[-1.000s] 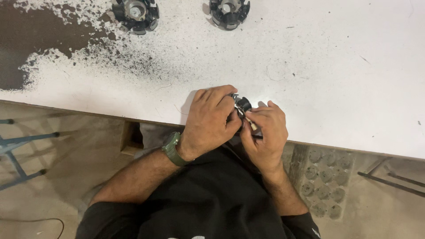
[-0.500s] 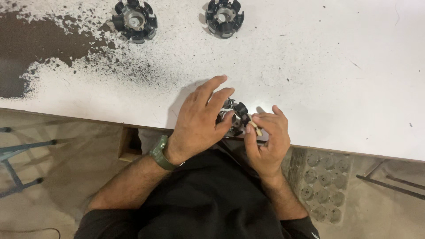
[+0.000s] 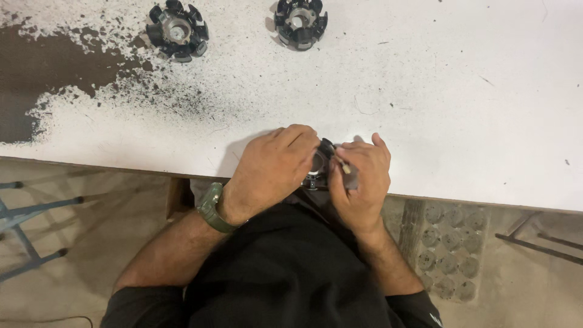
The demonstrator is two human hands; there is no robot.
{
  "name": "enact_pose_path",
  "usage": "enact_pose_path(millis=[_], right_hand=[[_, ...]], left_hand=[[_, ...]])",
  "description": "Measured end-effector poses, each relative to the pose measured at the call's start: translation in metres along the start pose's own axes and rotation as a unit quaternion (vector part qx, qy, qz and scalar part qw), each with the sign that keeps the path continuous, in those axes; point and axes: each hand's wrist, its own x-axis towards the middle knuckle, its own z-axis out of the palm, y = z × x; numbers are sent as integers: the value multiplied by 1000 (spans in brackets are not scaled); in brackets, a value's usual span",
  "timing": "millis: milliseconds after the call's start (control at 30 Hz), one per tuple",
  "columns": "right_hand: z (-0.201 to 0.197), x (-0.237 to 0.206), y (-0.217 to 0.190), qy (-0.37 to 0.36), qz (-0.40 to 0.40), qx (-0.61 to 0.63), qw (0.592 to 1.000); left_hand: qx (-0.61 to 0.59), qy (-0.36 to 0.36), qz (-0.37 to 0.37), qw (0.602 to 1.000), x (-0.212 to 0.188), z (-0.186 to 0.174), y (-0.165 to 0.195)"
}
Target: The person sits at a white workbench assembling small black plastic motor components, pressing parts together by hand and using a small wooden stick to seat pieces. Finished assemblies are set aside on the table as the person works through the parts one at a time.
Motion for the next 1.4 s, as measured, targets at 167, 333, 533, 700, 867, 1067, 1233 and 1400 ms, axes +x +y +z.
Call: enact_pose_path(millis=[167,333,533,700,867,1067,1233,1400], right_hand=[[0,-3,0,-16,-46,-4,999],[3,-2,2,-21,-49,-16,998],[2,-1,1,-12,-62,-5,998],[3,4,-2,-27,-64,-5,998],[6,-7,2,-24,-59,-2,998],[-27,-11,50,-41,-34,-113,992],[-111,-6,114,160,82,-159,971],[-97,-21,117,177,101,-93,975]], left_hand=[[-14,19,-33,999,-4,8,-3],[-13,38,-28,999,-10,13,-5],[24,38,-6,999,-8,18,-4],[59,76,10,995,-10,26,-2],[49,109,20,993,-17,36,-2],[7,-145,-123,982,17,-8,-17],[219,26,46,974,101,-56,-82],[200,-193,73,958,170,-31,-104]])
